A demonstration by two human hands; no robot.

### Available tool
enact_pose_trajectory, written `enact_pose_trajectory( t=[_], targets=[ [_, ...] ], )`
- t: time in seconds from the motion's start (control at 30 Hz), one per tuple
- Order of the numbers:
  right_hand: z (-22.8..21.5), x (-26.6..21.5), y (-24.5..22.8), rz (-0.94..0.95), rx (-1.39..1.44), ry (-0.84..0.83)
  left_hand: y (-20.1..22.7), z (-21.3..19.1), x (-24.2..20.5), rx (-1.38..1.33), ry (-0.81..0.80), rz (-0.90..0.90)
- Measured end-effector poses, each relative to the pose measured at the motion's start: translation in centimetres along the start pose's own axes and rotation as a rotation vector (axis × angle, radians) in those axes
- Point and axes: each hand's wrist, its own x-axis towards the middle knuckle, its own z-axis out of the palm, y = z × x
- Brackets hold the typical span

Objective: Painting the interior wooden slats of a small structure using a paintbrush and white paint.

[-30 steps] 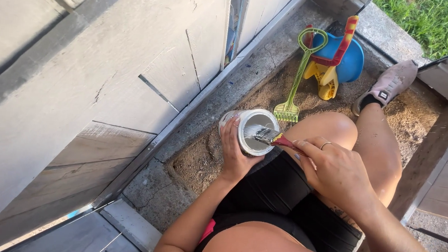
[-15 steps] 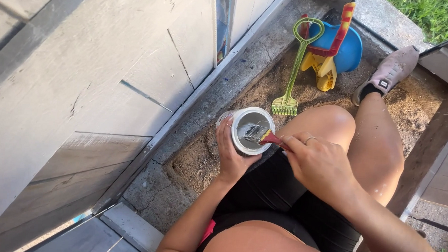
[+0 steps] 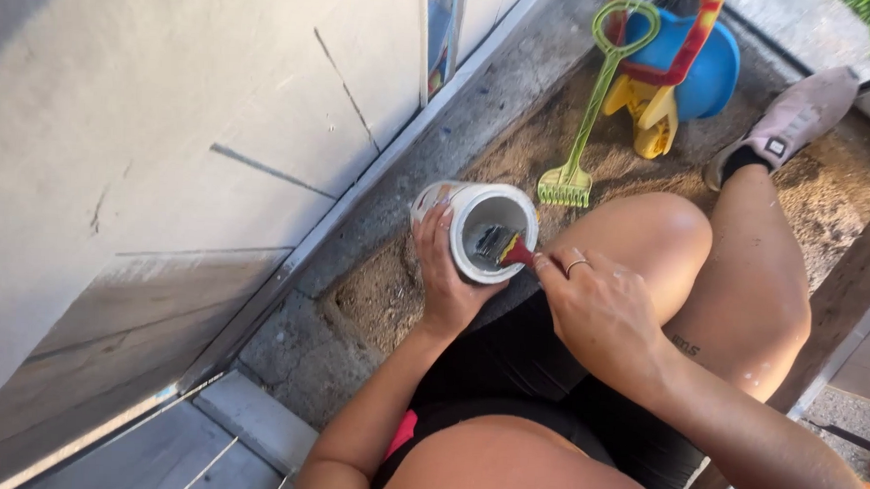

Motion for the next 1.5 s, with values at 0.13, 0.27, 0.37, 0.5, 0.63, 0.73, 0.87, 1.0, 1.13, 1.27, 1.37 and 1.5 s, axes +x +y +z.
enact_pose_trajectory(
  t=[0.13, 0.27, 0.37, 0.5, 0.63, 0.73, 0.87, 1.0, 1.13, 1.27, 1.37, 1.5],
  targets=[
    [0.0, 0.5, 0.0, -0.018, -0.059, 0.019, -1.3, 1.1, -0.5, 0.033, 0.002, 0.07],
    [0.3, 0.7, 0.1, -0.001, -0.047, -0.011, -0.5, 0.9, -0.2, 0.026, 0.013, 0.093],
    [-1.2, 1.3, 0.6, 0.027, 0.059, -0.084, -1.0, 0.8, -0.5, 0.042, 0.014, 0.112],
    [-1.2, 4.1, 5.7, 0.097, 0.359, -0.015, -1.5, 0.3, -0.2, 0.055, 0.042, 0.087],
    [5.5, 12.6, 12.3, 0.28, 0.544, -0.032, -0.9, 0.0, 0.0, 0.082, 0.066, 0.065],
    [12.4, 18.7, 12.7, 0.343, 0.571, -0.366, -0.7, 0.4, -0.7, 0.084, 0.083, 0.042],
    [20.9, 24.5, 13.3, 0.187, 0.551, -0.288, -0.5, 1.2, -0.9, 0.119, 0.091, 0.063],
    [24.1, 26.6, 12.4, 0.241, 0.598, -0.258, 0.0, 1.2, -0.7, 0.113, 0.043, 0.074],
    [22.2, 26.8, 11.1, 0.173, 0.665, -0.224, -0.3, 1.4, -0.7, 0.109, 0.055, 0.094],
    [24.3, 26.3, 12.4, 0.144, 0.66, -0.283, -0.4, 1.7, -0.6, 0.08, 0.068, 0.093],
    [28.0, 25.3, 13.0, 0.192, 0.571, -0.382, -0.1, 1.4, -0.9, 0.068, 0.069, 0.086],
    [27.9, 23.2, 13.5, 0.311, 0.446, -0.576, 0.0, 1.1, -0.8, 0.069, 0.056, 0.087]
  ],
)
